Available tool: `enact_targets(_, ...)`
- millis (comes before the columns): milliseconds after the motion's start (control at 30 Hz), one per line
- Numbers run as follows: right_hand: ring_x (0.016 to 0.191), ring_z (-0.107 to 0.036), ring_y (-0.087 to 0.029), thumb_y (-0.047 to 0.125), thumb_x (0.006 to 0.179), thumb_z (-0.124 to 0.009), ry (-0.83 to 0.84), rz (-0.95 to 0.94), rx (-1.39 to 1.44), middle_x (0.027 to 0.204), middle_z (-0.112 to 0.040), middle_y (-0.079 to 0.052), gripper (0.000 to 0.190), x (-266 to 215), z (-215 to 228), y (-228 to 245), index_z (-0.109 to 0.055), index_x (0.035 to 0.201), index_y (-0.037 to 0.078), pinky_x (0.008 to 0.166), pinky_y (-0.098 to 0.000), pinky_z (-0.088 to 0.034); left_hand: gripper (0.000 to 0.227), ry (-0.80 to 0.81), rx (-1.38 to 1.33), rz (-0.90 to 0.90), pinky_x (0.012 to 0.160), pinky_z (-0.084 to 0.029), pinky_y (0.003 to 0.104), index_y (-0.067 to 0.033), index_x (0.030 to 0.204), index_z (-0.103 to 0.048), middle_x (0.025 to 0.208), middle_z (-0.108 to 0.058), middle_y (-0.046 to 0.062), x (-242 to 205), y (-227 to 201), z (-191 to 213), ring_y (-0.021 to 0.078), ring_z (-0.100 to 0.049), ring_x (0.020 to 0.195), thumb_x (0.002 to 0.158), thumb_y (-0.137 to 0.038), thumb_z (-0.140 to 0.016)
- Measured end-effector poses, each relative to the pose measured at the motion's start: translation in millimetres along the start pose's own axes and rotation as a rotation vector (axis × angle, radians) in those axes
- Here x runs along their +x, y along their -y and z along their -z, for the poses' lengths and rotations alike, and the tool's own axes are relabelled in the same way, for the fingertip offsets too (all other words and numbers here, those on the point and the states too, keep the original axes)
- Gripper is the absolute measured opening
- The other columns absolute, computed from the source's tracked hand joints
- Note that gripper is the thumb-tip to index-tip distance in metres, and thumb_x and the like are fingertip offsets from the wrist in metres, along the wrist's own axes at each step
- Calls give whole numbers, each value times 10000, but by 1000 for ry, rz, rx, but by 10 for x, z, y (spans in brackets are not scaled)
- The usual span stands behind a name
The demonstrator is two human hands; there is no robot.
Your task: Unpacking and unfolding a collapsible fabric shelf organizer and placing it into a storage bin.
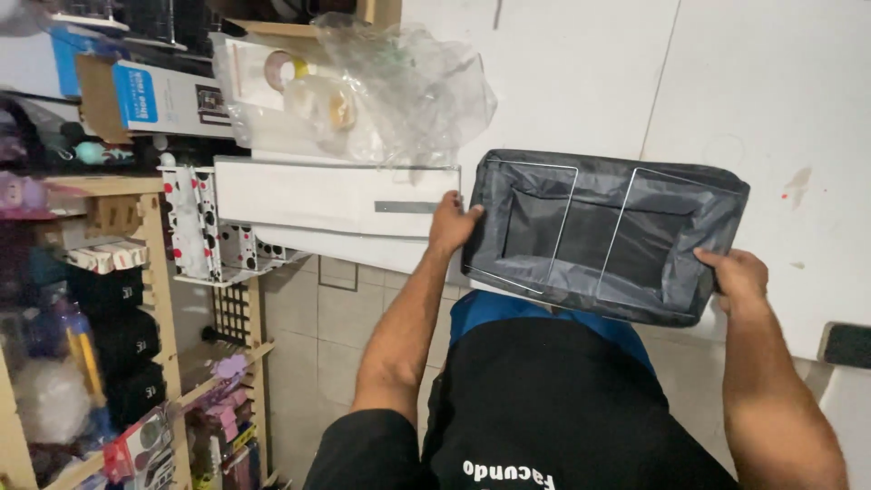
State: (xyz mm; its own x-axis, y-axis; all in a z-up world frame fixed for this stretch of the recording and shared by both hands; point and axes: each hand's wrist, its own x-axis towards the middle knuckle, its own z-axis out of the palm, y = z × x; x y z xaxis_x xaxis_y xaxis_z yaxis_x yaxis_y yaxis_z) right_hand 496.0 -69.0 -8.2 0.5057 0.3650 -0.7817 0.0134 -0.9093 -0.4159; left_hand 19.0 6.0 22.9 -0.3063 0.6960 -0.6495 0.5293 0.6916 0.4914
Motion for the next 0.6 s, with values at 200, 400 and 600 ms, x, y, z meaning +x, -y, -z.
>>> enact_targets(200,1250,-567,-230,180,913,-620,469,-112,165,1383,-590,-75,547,190,238,-190,-511,1434,54,1139,-398,-423,676,221,170,46,1008,-526,445,-42,1336,-610,1335,-649,193,-60,-387,-56,390,-639,1205,807,-458,-676)
enact_targets(400,1235,-549,-273,134,906,-629,399,-32,86,1404,-569,-108,608,-125,462,-273,-480,1494,93,1055,-449,-435,747,-418,382,-496,1125,-367,572,-77,1493,-442,1562,-403,210,-147,-608,573,392,-429,1401,884,-396,-733)
enact_targets(600,1172,-598,-219,119,926,-693,124,61,215,1373,-603,-55,529,-91,1134,-940,-532,1430,141,1002,-465,-494,744,-502,-93,-300,1015,-445,438,-112,1454,-419,1224,-629,117,480,-622,1084,325,-593,1197,793,-254,-731)
